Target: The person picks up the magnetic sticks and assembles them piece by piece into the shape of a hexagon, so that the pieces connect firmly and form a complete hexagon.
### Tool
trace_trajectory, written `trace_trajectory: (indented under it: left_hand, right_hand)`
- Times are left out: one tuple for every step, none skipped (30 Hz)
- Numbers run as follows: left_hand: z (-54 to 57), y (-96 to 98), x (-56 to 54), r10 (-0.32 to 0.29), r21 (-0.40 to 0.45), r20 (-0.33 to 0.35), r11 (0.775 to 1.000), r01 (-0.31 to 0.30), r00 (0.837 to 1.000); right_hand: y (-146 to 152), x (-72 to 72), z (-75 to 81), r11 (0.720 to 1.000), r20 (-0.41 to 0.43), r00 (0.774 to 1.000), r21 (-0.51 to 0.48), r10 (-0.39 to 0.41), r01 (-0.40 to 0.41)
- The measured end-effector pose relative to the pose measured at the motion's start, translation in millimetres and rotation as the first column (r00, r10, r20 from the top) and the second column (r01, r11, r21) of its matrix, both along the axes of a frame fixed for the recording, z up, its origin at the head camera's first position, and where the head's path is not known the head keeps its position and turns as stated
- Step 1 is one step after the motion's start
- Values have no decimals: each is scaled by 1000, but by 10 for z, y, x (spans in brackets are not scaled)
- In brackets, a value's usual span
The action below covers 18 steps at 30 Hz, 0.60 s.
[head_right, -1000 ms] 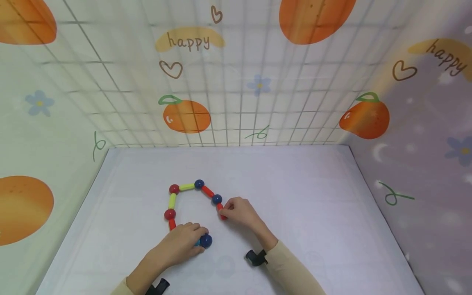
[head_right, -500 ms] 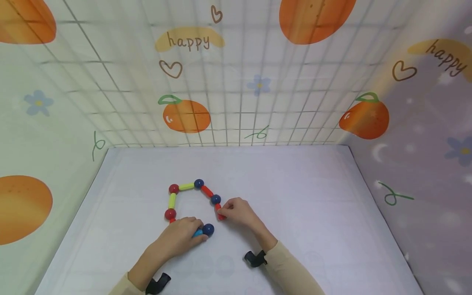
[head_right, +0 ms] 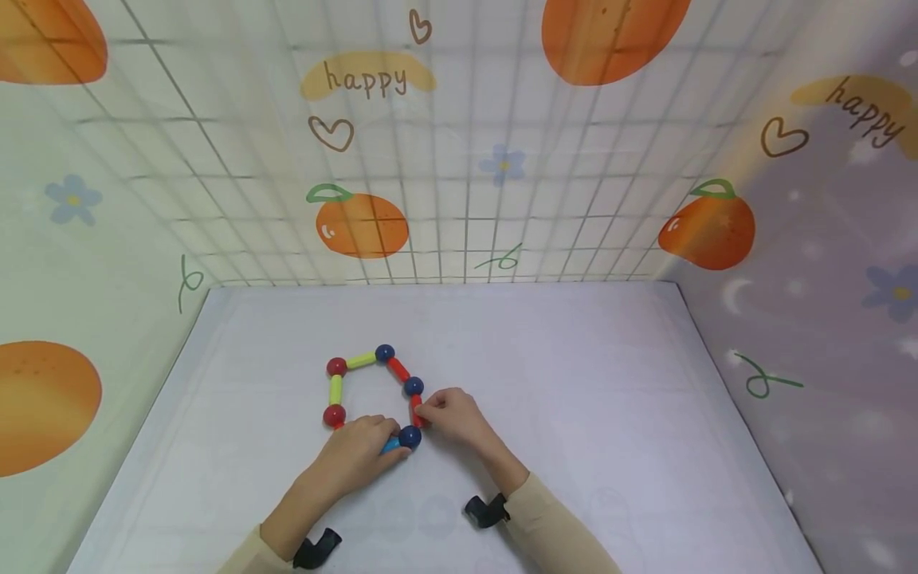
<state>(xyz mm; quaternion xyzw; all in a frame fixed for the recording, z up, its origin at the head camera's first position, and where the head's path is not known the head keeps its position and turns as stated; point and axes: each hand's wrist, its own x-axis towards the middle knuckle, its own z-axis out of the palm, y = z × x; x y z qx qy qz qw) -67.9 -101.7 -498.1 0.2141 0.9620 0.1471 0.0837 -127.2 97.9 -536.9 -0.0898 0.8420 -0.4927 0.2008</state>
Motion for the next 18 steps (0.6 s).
trace_trajectory:
  left_hand:
    - [-8,11,3,1,-3,-9,1000,-1,1000]
    - [-21,20,4,2,-5,-19,1000,-2,1000]
    - [-33,29,6,1,-6,-28,1000,-1,1000]
    - [-47,30,8,2,-6,-35,1000,-3,999]
    - [-55,31,8,4,-5,-41,1000,-4,999]
    - [-53,32,10,4,-2,-45,1000,-4,999]
    - [-52,33,11,2,1,-51,1000,-2,999]
    - [-53,35,12,2,3,-56,1000,-1,998]
    - [-51,37,13,2,5,-59,1000,-2,998]
    - [-48,38,14,2,5,-62,1000,-2,998]
    - [-47,40,14,3,4,-66,1000,-3,998]
    - [-46,42,15,5,3,-68,1000,-4,998]
    - [-47,45,16,7,3,-70,1000,-6,998]
    - [-49,47,18,9,4,-72,1000,-9,997]
    - [-47,50,19,12,3,-72,1000,-12,997]
    - [-47,52,19,12,0,-73,1000,-12,997]
    - [-46,52,21,12,-3,-71,1000,-12,997]
    - [-43,50,23,10,-4,-69,1000,-10,998]
  right_hand:
    - [3,4,3,1000,2,1000,0,-10,10]
    - [6,8,4,1000,2,1000,-3,-17,17]
    - [10,12,6,1000,-1,1000,-5,-21,21]
    - [4,14,8,1000,-2,1000,-8,-24,24]
    - [-4,16,9,1000,-1,1000,-10,-28,28]
    - [-12,20,12,999,0,999,-10,-33,33]
    - [-20,23,17,999,1,999,-13,-37,37]
    - [-28,27,17,999,3,999,-16,-41,41]
    - [-36,31,17,999,4,999,-19,-43,44]
    - [-46,36,18,999,7,999,-23,-47,47]
    - [-56,40,20,998,10,999,-27,-49,49]
    - [-67,45,24,998,13,999,-31,-52,53]
    - [-75,48,22,998,14,998,-35,-55,55]
    - [-82,51,20,998,17,998,-37,-57,57]
    - [-86,53,20,998,13,998,-35,-57,57]
    - [-86,55,19,998,8,998,-29,-55,56]
    - [-83,56,16,999,-4,999,-15,-51,51]
    - [-78,53,16,999,-17,999,-1,-48,48]
